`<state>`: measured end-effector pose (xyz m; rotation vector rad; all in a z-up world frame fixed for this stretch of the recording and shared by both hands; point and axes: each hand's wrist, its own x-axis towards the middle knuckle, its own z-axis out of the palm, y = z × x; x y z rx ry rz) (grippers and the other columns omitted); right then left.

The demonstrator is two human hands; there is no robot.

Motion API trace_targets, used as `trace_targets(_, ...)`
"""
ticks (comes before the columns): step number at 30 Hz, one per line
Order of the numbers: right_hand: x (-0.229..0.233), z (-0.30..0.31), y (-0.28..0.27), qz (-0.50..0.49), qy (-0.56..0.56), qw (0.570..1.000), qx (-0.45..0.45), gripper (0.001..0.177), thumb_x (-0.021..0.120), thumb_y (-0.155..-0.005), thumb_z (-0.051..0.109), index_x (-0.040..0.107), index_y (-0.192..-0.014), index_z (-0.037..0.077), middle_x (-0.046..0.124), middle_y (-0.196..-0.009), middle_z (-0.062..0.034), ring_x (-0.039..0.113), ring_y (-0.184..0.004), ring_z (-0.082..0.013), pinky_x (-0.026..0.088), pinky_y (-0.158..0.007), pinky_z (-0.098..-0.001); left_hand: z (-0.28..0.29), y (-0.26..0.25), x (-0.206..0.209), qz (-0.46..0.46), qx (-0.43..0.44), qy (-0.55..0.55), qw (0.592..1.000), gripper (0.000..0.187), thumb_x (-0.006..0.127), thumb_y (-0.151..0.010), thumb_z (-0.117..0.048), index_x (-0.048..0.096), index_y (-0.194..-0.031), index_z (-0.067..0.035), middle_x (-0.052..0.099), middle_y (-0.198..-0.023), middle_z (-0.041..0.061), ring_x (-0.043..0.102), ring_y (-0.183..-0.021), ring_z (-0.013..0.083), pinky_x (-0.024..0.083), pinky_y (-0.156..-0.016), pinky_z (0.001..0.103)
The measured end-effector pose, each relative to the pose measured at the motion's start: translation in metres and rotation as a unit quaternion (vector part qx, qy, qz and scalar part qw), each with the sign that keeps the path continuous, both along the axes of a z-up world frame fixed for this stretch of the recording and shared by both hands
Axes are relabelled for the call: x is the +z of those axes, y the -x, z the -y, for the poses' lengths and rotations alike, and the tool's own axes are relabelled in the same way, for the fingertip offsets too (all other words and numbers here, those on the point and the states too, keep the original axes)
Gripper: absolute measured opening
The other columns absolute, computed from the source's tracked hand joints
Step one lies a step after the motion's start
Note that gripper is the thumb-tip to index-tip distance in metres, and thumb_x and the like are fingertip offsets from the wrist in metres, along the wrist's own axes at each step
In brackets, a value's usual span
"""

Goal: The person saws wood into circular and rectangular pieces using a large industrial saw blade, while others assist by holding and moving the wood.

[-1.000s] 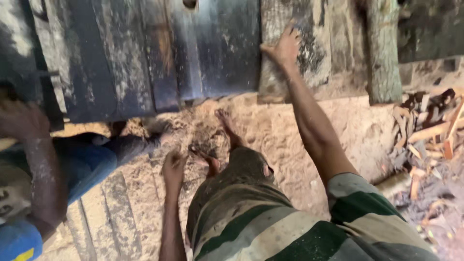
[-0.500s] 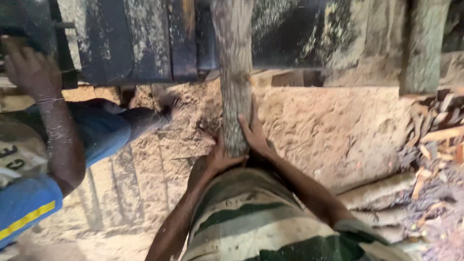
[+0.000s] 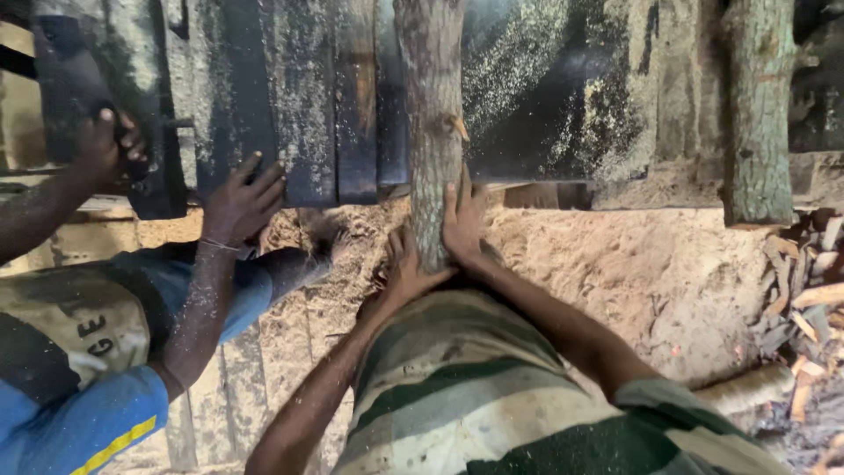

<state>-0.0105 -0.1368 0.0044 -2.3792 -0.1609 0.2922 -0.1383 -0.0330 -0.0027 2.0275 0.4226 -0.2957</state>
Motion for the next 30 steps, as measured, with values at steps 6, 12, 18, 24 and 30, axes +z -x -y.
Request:
trace_targets(6, -0.012, -0.029, -0.067, 0.034, -0.076, 0.997, 0.002, 0.072, 0.027, -0.112, 0.055, 0.028, -0.163, 0.005, 0.038, -0.14, -0.0258, 0.04, -0.13, -0.0426, 0.029, -0.116, -0.0555, -0.032, -0.07, -0.003, 0.111, -0.001, -0.077, 0.991, 0.138, 0.091, -0.063, -0.061, 0.02, -0.153, 0.016, 0.031, -0.139, 0.03, 0.035, -0.13, 0.0461, 0.035, -0.111, 0.06)
trace_targets(12, -0.038, -0.046, -0.136, 0.044, -0.088, 0.995, -0.009, 0.071, 0.03, -0.111, 0.055, 0.033, -0.162, 0.005, 0.04, -0.135, -0.0258, 0.042, -0.127, -0.0399, 0.033, -0.116, -0.0524, -0.052, -0.142, -0.028, 0.045, -0.066, -0.101, 0.992, 0.128, 0.09, -0.07, -0.063, 0.025, -0.152, 0.011, 0.025, -0.155, 0.04, 0.023, -0.147, 0.0561, 0.019, -0.125, 0.066)
trace_targets(18, -0.079, -0.073, -0.234, 0.051, -0.087, 0.995, -0.013, 0.076, 0.033, -0.108, 0.061, 0.033, -0.162, 0.008, 0.036, -0.141, -0.0298, 0.038, -0.132, -0.0425, 0.035, -0.113, -0.0531, -0.076, -0.22, -0.026, 0.053, -0.029, -0.029, 0.998, 0.129, 0.089, -0.072, -0.057, 0.014, -0.165, -0.008, 0.0, -0.166, 0.035, -0.015, -0.15, 0.0584, -0.01, -0.116, 0.074)
trace_targets(24, -0.077, -0.062, -0.245, 0.048, -0.09, 0.994, 0.037, 0.081, 0.033, -0.107, 0.064, 0.022, -0.165, 0.008, 0.034, -0.148, -0.0307, 0.037, -0.139, -0.044, 0.033, -0.121, -0.0549, -0.074, -0.233, 0.01, -0.088, -0.065, -0.125, 0.986, 0.117, 0.086, -0.072, -0.065, 0.028, -0.163, -0.021, 0.022, -0.171, 0.027, 0.005, -0.16, 0.0514, 0.006, -0.133, 0.065)
trace_targets(30, -0.067, -0.045, -0.191, 0.031, -0.161, 0.979, 0.124, 0.076, 0.022, -0.113, 0.055, 0.001, -0.167, 0.005, 0.009, -0.176, -0.0267, 0.013, -0.162, -0.0449, 0.012, -0.13, -0.0566, -0.028, -0.179, 0.007, 0.03, 0.144, -0.048, 0.988, 0.133, 0.101, -0.068, -0.025, 0.013, -0.162, 0.01, 0.018, -0.157, 0.043, 0.018, -0.146, 0.0565, 0.015, -0.114, 0.071)
